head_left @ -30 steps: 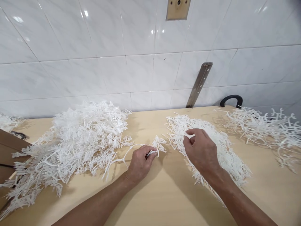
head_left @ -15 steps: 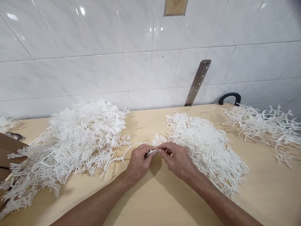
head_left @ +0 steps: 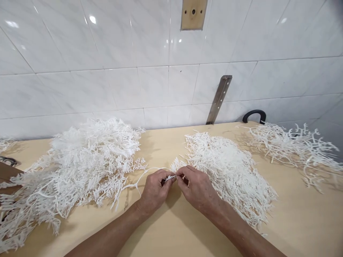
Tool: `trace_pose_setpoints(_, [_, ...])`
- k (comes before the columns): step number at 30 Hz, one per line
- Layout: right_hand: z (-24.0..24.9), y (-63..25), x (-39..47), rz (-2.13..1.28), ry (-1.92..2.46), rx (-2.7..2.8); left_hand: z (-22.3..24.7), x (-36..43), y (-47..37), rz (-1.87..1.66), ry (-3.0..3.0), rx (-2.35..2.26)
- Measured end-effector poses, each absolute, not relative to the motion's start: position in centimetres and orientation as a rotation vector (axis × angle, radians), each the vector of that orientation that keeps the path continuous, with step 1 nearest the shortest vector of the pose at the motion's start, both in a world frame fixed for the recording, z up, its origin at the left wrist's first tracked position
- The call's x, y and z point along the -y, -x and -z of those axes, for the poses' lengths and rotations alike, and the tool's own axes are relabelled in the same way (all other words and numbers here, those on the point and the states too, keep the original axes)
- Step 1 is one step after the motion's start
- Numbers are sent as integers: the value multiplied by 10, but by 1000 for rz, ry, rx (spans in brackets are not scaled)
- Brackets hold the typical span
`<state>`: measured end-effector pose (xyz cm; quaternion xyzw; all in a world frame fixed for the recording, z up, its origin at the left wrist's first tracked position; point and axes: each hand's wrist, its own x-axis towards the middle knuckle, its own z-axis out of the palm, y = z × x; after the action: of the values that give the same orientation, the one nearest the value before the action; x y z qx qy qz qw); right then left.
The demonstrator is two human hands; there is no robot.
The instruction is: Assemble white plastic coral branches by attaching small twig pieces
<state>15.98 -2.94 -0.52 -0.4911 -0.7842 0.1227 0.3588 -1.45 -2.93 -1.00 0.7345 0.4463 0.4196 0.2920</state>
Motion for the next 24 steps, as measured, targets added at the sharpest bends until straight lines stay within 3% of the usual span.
trace_pose_setpoints(12, [9,-156,30,-263,1298,2019,5,31,13,-1079,-1940,-1239])
trace_pose_setpoints(19, [7,-158,27,-421,1330,1978,11,29,13,-1114,-1845,-1252])
trace_pose_setpoints(24, [12,-159,26,-276,1296,2020,10,29,13,-1103,-1835,-1252])
